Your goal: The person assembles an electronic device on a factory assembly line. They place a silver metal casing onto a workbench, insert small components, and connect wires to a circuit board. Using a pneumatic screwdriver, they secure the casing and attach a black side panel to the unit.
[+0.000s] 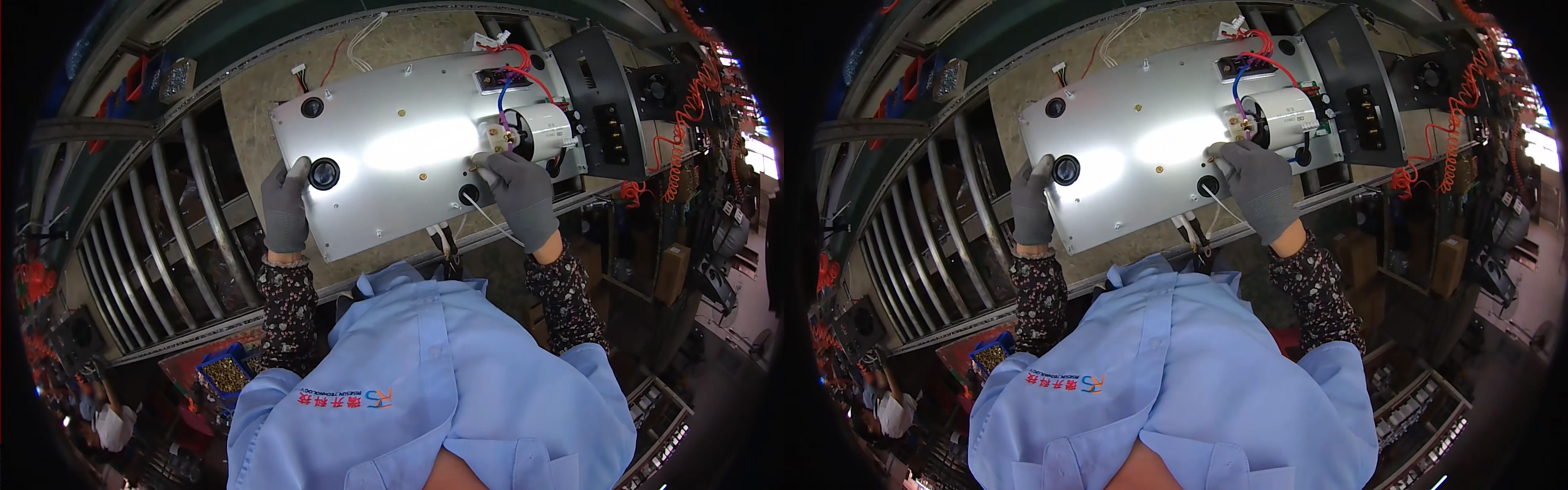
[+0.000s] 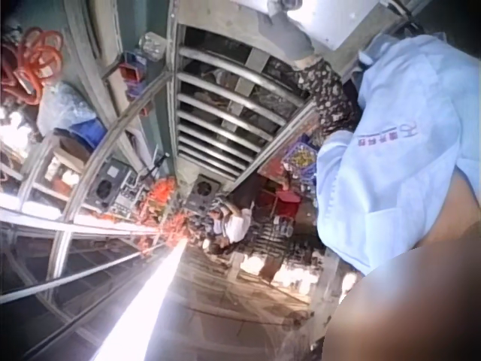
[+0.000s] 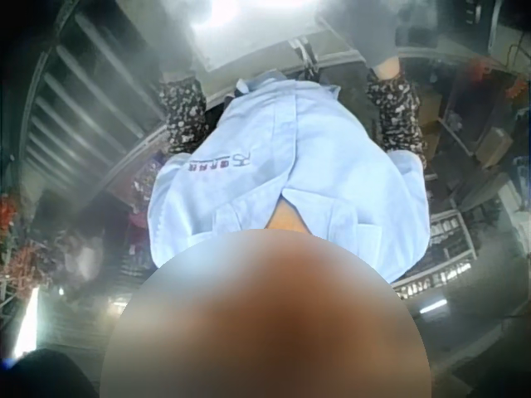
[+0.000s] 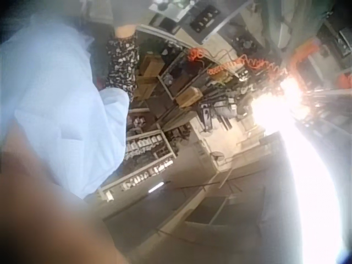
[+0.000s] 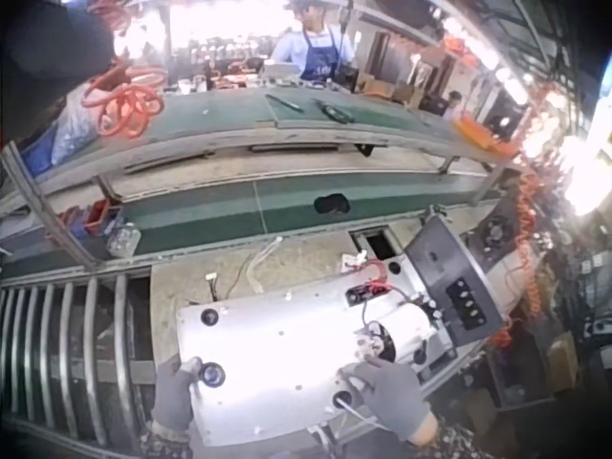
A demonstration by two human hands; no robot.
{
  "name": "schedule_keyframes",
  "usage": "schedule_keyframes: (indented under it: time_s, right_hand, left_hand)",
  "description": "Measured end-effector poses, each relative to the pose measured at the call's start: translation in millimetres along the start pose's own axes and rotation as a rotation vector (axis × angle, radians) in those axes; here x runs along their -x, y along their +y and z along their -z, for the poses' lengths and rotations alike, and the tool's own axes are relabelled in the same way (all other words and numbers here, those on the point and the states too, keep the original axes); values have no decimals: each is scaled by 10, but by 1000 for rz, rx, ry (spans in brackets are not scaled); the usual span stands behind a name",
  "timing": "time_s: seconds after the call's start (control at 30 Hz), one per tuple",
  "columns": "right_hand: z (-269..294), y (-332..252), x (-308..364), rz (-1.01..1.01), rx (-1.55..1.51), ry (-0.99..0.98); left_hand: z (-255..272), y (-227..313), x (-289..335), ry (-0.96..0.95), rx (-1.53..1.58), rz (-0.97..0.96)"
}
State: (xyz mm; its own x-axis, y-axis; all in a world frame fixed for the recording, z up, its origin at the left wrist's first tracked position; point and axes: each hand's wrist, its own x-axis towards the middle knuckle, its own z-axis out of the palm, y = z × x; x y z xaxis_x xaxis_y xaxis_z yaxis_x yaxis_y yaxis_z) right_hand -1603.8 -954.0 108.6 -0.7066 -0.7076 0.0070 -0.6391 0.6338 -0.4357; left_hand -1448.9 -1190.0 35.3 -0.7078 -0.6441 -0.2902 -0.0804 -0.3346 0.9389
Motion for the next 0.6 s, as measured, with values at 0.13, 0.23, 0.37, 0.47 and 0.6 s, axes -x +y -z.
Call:
schedule_keyframes:
  time_s: [0.13,0.23,0.37,0.47,0.6]
  right_hand:
    - [22,-43,-22,8,20,-32]
    - [7,-53,-19,5,44,-27]
    - [3,-34,-5,33,19,19]
    - [15,-2,-4,43,57,-10]
    - [6,26,9,31,88,-31]
  left_hand:
    - [6,-2,39,47,-29,24]
    - [-33,-1,72,105,-9,34]
    - [-26,-47,85,153,-4,28]
    - [-112,-37,132,219,2,16]
    - [-136,-65,109,242,-4,31]
